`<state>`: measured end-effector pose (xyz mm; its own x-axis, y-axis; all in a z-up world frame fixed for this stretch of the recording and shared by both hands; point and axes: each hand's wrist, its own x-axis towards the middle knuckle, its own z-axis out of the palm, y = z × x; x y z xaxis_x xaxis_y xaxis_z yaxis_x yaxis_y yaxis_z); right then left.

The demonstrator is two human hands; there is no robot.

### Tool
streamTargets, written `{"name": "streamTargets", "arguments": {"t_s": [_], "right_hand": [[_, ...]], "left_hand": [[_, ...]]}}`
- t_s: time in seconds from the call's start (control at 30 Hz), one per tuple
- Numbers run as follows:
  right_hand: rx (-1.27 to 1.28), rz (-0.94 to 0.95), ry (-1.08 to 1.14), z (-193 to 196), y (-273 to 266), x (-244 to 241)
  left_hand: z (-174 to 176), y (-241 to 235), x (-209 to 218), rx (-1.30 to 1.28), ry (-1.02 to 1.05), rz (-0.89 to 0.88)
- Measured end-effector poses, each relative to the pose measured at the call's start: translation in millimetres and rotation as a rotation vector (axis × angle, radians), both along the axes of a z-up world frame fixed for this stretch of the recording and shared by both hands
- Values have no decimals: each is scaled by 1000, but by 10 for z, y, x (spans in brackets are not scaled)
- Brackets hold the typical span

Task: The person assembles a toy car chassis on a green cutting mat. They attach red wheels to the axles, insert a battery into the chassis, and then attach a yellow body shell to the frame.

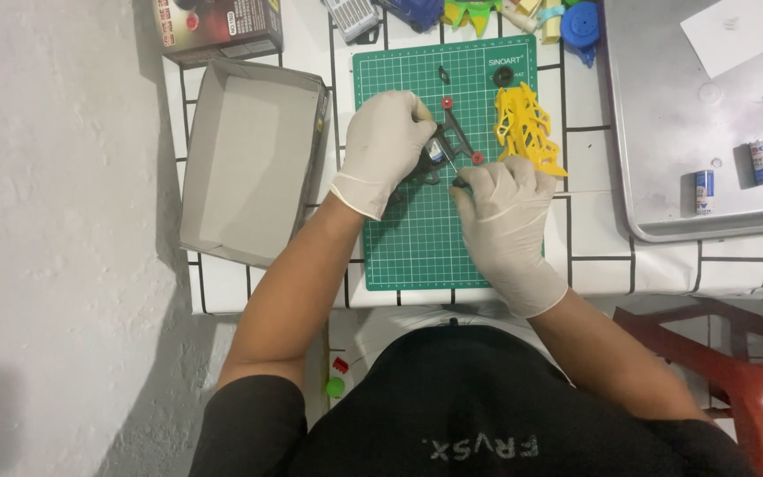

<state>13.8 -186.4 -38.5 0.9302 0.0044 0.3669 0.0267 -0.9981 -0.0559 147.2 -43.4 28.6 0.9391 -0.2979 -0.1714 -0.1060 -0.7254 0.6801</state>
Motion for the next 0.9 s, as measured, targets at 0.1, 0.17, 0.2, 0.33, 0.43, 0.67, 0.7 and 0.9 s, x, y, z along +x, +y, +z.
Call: {"name": "streamTargets", "arguments": {"t_s": [0.1,0.17,0.2,0.33,0.43,0.67,0.7,0.9], "right_hand": [[23,15,-25,-32,-6,6],[31,18,-31,-59,-14,7],[36,20,-37,-72,-17,7],[56,11,-44,-42,-1,9],[62,7,-35,-22,3,3],[97,6,-79,-16,10,-9],[100,4,-88,-40,9,-10],[71,-3,-95,-8,11,-19]], "left_hand": [[30,-32,-27,21,10,-18],[-1,-62,-20,37,-8,-15],[-15,-77,-15,50,-28,-13],[0,-68,-16,63,-37,-38],[-24,-82,-20,82,-52,-33],[-72,-93,-15,61,-38,0],[-74,-96,-18,55,-42,9],[-27,-96,-58,49,-56,-13]]}}
